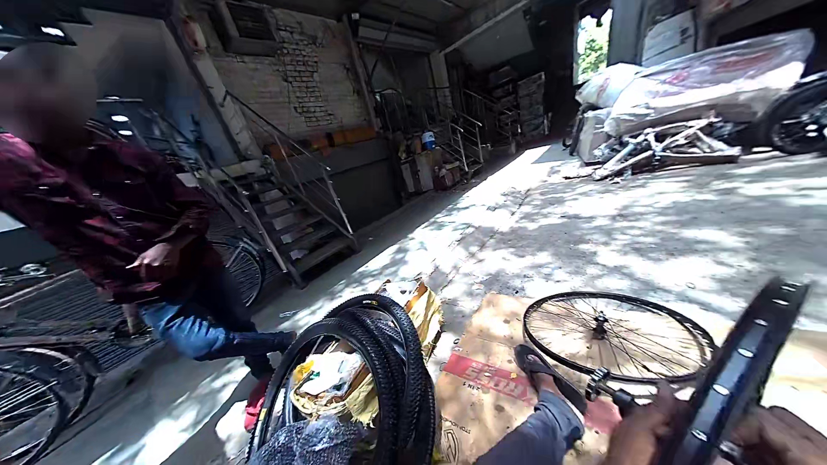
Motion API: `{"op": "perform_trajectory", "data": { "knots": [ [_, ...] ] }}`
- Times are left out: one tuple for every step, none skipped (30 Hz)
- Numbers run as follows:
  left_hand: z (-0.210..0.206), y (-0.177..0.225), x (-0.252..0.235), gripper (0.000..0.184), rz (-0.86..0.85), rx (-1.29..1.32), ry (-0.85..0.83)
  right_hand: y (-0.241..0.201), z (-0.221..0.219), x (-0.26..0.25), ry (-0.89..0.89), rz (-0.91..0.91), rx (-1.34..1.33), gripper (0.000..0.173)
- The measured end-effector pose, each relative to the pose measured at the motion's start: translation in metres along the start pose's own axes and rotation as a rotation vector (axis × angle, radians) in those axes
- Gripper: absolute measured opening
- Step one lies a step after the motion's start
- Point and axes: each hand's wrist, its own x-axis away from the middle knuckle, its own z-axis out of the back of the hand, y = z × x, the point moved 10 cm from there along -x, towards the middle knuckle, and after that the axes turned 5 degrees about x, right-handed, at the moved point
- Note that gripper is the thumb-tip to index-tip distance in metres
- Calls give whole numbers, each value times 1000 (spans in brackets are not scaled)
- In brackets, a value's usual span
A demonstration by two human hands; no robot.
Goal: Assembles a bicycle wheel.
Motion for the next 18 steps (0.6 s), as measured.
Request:
{"op": "perform_trajectory", "data": {
  "knots": [
    [0,-4,1,48,81,123,-25,6,-1,5,117,15,10,22],
    [2,-7,3,46,117,199,-73,12,1,9,219,14,6,19],
    [5,-9,5,41,118,249,-131,17,3,11,291,9,-12,18],
    [8,-10,8,35,102,257,-175,22,6,12,322,14,-40,16],
    [12,-10,10,30,78,226,-179,24,9,14,318,22,-61,13],
    [14,-10,12,28,59,161,-171,23,10,19,297,31,-72,14],
    [15,-12,11,26,56,118,-163,21,11,25,275,38,-65,20],
    [17,-17,7,25,62,127,-187,16,10,33,260,42,-35,24],
    [17,-25,0,24,87,164,-245,11,9,40,255,48,0,26],
    [10,-28,-5,23,131,207,-317,5,7,46,249,59,38,25],
    [-4,-25,-7,23,198,238,-380,0,5,49,237,72,76,25],
    [-12,-23,-7,23,282,239,-398,-4,3,49,217,87,109,25],
    [-13,-23,-6,20,357,208,-381,-7,1,46,188,96,134,25],
    [-10,-21,-5,16,411,114,-321,-7,0,42,158,95,143,25],
    [-5,-21,-6,15,431,43,-276,-5,1,36,131,82,138,24],
    [1,-24,-8,15,408,-3,-263,-3,3,30,106,63,130,23],
    [9,-29,-12,16,327,-27,-273,-1,6,24,94,48,131,20],
    [11,-28,-17,18,201,-21,-282,1,10,19,89,30,144,19]
  ]
}}
